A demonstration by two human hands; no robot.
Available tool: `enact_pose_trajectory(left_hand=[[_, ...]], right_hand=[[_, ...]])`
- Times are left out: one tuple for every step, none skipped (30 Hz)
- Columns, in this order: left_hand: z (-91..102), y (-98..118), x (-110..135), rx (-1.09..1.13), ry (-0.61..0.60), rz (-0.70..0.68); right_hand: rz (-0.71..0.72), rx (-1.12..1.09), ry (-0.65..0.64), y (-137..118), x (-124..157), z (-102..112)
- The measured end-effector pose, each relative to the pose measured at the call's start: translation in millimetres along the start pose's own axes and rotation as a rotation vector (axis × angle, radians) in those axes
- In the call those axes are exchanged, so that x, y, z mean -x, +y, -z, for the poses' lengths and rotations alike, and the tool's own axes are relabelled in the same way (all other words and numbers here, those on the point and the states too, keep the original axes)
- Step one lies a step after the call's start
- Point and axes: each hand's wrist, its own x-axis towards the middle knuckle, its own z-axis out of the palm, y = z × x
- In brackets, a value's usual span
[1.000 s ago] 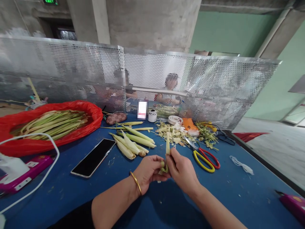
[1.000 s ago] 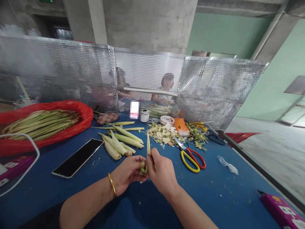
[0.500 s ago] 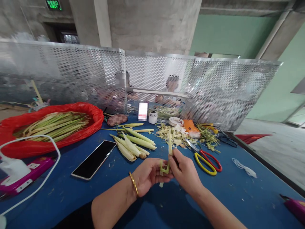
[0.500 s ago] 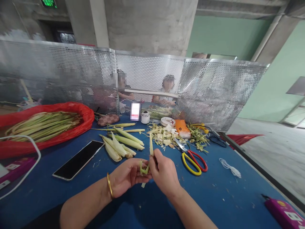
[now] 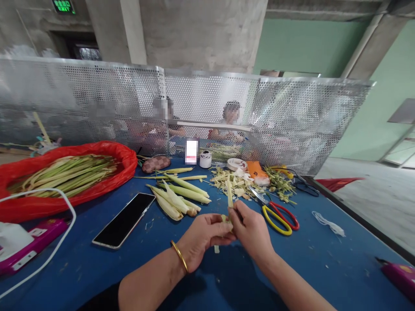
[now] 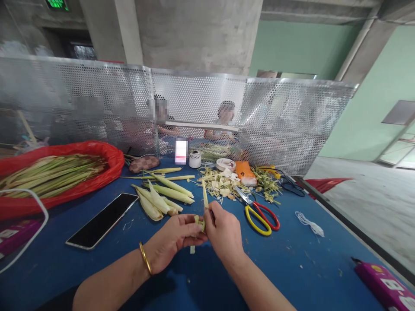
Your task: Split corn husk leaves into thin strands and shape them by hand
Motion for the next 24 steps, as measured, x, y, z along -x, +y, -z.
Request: enact_pose_trajectory(left_hand=[[-1.3, -1.5, 0.0, -0.044, 0.015, -0.014], [-2.7, -2.9, -0.2, -0.076, 0.035, -0.023], [-4.0, -4.2, -0.7, -0.099, 0.056, -0.031], [-4.9, -5.2, -1.4, -0.111, 0.076, -0.038], [-5.4, -5.6, -2.2, -0.115, 0.096, -0.046], [-5.2, -5.5, -3.1, -0.113, 0.115, -0.052], [-4.5, -4.8, -4.0, -0.112, 0.132, -0.055], [-3.1, -3.4, -4.9, -0.113, 0.148, -0.057], [-1.3, -1.6, -5.7, -0.112, 0.167, -0.059], [0.7, 0.7, -6.5, -0.110, 0.186, -0.063], [2.9, 3.1, -7.1, -0.108, 0.200, -0.064], [5.0, 5.5, -7.7, -0.102, 0.211, -0.065], [6.9, 7.8, -8.3, -0.094, 0.221, -0.067], [8.6, 9.6, -8.8, -0.084, 0.228, -0.068], [9.9, 11.0, -9.3, -0.076, 0.232, -0.069], [10.9, 11.9, -9.8, -0.072, 0.232, -0.069], [11.6, 12.2, -10.4, -0.069, 0.233, -0.071], [12.0, 12.2, -10.8, -0.069, 0.229, -0.072], [12.2, 11.9, -11.2, -0.071, 0.222, -0.073], [12.3, 11.6, -11.5, -0.073, 0.217, -0.074], [12.2, 11.2, -11.6, -0.077, 0.217, -0.075], [12.1, 10.8, -11.7, -0.080, 0.222, -0.077], [12.0, 10.6, -11.6, -0.084, 0.232, -0.083], [11.9, 10.5, -11.6, -0.085, 0.243, -0.087]], right_hand=[[-0.004, -0.008, -0.001, -0.4, 0.5, -0.2], [-0.009, -0.016, -0.002, -0.9, 1.0, -0.7], [-0.016, -0.025, -0.003, -1.3, 1.1, -1.2], [-0.028, -0.038, -0.006, -1.6, 0.9, -1.6], [-0.039, -0.060, -0.013, -1.6, 0.2, -1.5], [-0.050, -0.089, -0.027, -1.3, -1.0, -0.6], [-0.058, -0.129, -0.051, -1.0, -2.6, 1.3], [-0.063, -0.183, -0.084, -0.7, -4.6, 4.6], [-0.065, -0.247, -0.130, -0.5, -6.7, 9.2], [-0.063, -0.323, -0.187, -0.7, -8.8, 14.9], [-0.063, -0.406, -0.241, -1.2, -10.7, 21.4], [-0.060, -0.491, -0.323, -2.1, -12.1, 28.1], [-0.054, -0.580, -0.398, -3.2, -13.0, 34.3], [-0.031, -0.639, -0.489, -4.5, -13.3, 39.7], [-0.014, -0.669, -0.547, -5.7, -13.2, 43.6], [-0.006, -0.695, -0.585, -6.8, -12.6, 45.8], [-0.002, -0.713, -0.599, -7.7, -11.7, 46.5], [0.001, -0.728, -0.592, -8.5, -10.7, 45.9], [0.005, -0.738, -0.578, -9.1, -9.6, 44.3], [0.017, -0.741, -0.562, -9.6, -8.6, 42.2], [0.036, -0.733, -0.550, -10.0, -7.8, 40.0], [0.060, -0.707, -0.540, -10.4, -7.1, 38.0], [0.085, -0.662, -0.522, -10.7, -6.6, 36.4], [0.115, -0.598, -0.492, -11.0, -6.2, 35.2]])
